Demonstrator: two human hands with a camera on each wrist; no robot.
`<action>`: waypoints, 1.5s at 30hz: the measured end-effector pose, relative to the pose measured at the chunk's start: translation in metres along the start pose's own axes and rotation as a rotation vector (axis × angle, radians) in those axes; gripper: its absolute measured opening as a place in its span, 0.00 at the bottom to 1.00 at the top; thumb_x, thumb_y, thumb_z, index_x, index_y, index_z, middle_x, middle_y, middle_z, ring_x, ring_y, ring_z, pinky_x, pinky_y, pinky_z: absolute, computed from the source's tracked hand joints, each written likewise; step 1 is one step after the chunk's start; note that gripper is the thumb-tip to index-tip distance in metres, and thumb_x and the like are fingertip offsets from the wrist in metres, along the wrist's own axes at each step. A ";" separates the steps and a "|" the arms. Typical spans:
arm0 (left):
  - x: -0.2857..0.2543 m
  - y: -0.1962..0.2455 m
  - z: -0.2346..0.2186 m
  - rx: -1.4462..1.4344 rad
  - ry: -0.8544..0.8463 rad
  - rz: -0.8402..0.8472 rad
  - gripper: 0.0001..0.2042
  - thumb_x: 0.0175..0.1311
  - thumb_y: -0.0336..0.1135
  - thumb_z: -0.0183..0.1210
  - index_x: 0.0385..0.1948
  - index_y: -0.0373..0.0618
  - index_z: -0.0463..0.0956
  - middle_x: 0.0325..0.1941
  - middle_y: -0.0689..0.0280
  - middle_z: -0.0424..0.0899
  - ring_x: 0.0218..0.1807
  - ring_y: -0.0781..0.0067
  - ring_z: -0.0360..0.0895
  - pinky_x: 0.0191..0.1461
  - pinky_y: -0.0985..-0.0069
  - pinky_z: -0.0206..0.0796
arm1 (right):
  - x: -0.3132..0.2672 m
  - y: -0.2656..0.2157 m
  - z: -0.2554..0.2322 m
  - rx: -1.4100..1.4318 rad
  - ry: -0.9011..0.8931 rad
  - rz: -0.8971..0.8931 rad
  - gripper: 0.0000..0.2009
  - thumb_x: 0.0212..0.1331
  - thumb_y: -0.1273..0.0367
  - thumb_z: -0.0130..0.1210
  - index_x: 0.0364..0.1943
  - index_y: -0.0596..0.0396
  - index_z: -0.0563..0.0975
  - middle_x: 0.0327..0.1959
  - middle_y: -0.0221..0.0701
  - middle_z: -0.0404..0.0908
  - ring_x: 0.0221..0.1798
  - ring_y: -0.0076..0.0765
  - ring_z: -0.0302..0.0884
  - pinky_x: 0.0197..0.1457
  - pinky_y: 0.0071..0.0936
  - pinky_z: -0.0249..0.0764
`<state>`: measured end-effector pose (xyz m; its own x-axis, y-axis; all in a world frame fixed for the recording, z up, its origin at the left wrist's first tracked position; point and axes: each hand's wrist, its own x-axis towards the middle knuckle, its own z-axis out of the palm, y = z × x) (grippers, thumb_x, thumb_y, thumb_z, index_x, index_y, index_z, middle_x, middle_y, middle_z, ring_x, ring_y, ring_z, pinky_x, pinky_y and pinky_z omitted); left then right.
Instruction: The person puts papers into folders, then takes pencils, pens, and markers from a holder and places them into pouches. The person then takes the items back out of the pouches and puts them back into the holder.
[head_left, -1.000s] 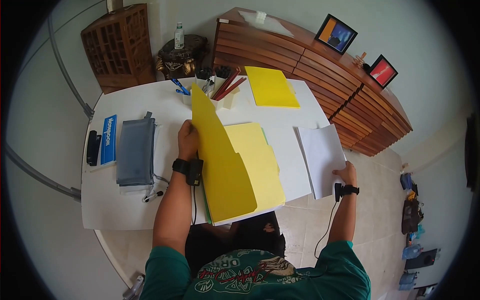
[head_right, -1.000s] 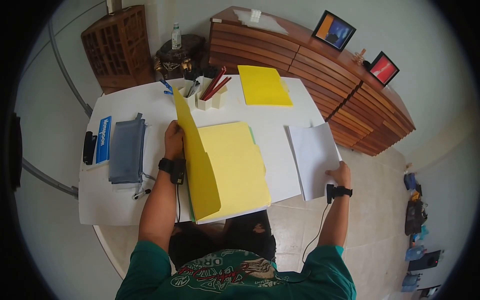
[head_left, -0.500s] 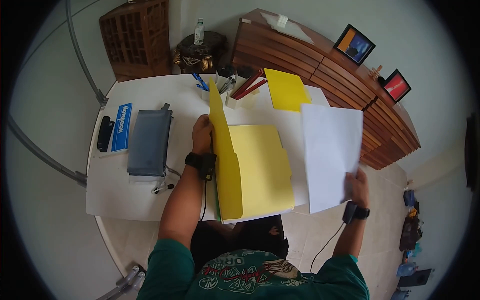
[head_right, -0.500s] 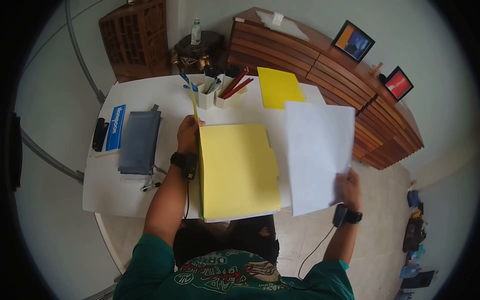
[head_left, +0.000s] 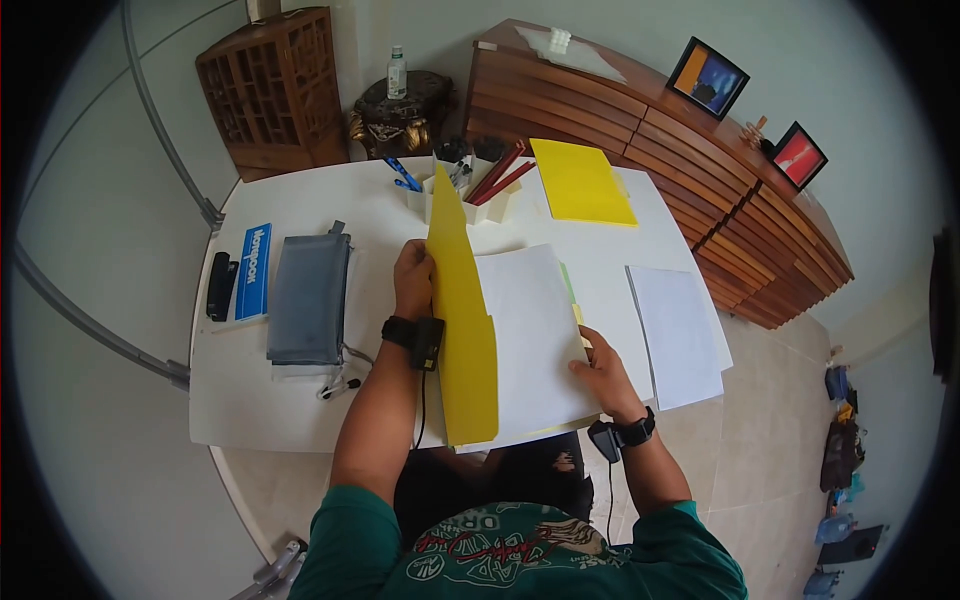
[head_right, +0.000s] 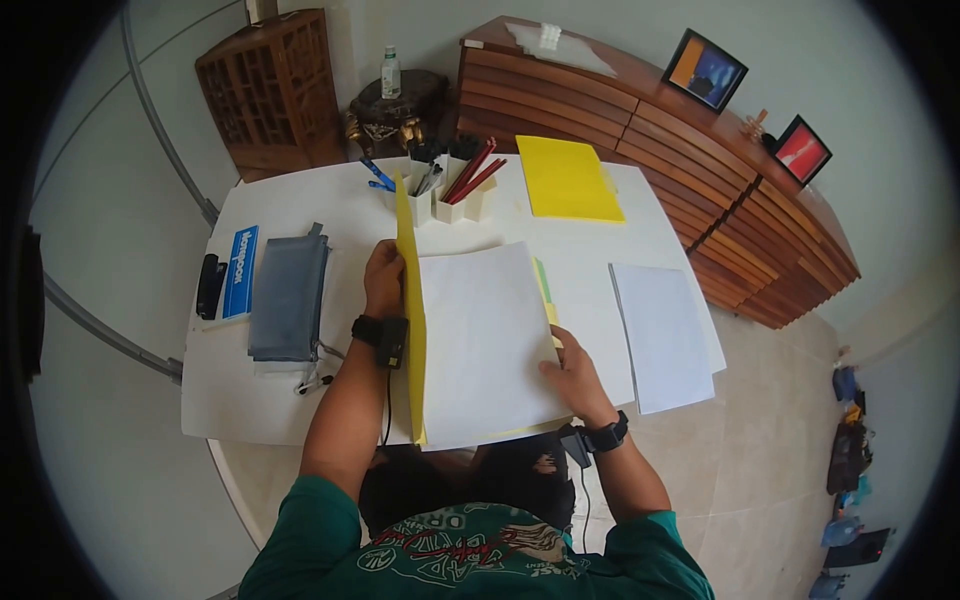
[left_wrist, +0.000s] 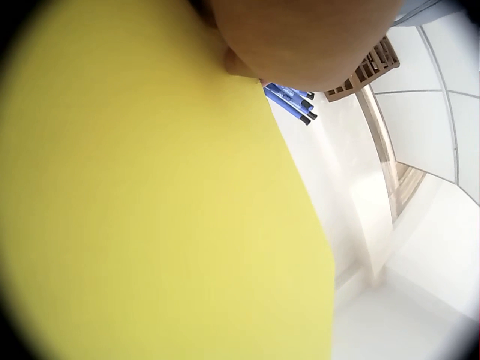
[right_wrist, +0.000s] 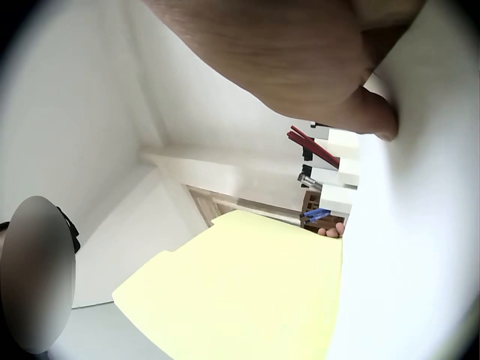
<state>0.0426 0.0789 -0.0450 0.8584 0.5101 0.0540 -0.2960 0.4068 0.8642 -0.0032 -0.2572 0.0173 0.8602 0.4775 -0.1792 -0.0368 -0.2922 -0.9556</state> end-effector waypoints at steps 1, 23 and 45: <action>-0.001 0.001 0.002 -0.002 -0.002 0.001 0.04 0.69 0.23 0.54 0.41 0.40 0.74 0.38 0.66 0.81 0.35 0.77 0.78 0.42 0.77 0.73 | -0.001 0.000 0.003 0.004 0.023 -0.018 0.31 0.62 0.81 0.51 0.71 0.66 0.59 0.50 0.43 0.82 0.49 0.30 0.82 0.53 0.26 0.77; -0.015 0.001 0.010 1.028 -0.147 0.436 0.10 0.53 0.19 0.64 0.36 0.41 0.80 0.47 0.58 0.80 0.55 0.50 0.74 0.61 0.61 0.68 | -0.055 -0.009 -0.008 -0.826 -0.130 -0.481 0.33 0.32 0.63 0.80 0.51 0.48 0.81 0.70 0.41 0.67 0.73 0.62 0.60 0.73 0.49 0.66; -0.027 0.014 0.024 1.153 -0.188 0.407 0.11 0.53 0.24 0.67 0.38 0.43 0.81 0.47 0.60 0.78 0.54 0.54 0.73 0.62 0.61 0.64 | 0.260 -0.034 -0.129 -1.187 0.121 -0.372 0.37 0.48 0.59 0.74 0.66 0.48 0.73 0.74 0.51 0.64 0.78 0.59 0.56 0.78 0.44 0.59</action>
<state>0.0252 0.0531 -0.0221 0.8653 0.2879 0.4103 -0.0954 -0.7091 0.6986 0.2873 -0.2306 0.0332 0.7638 0.6304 0.1389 0.6451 -0.7526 -0.1318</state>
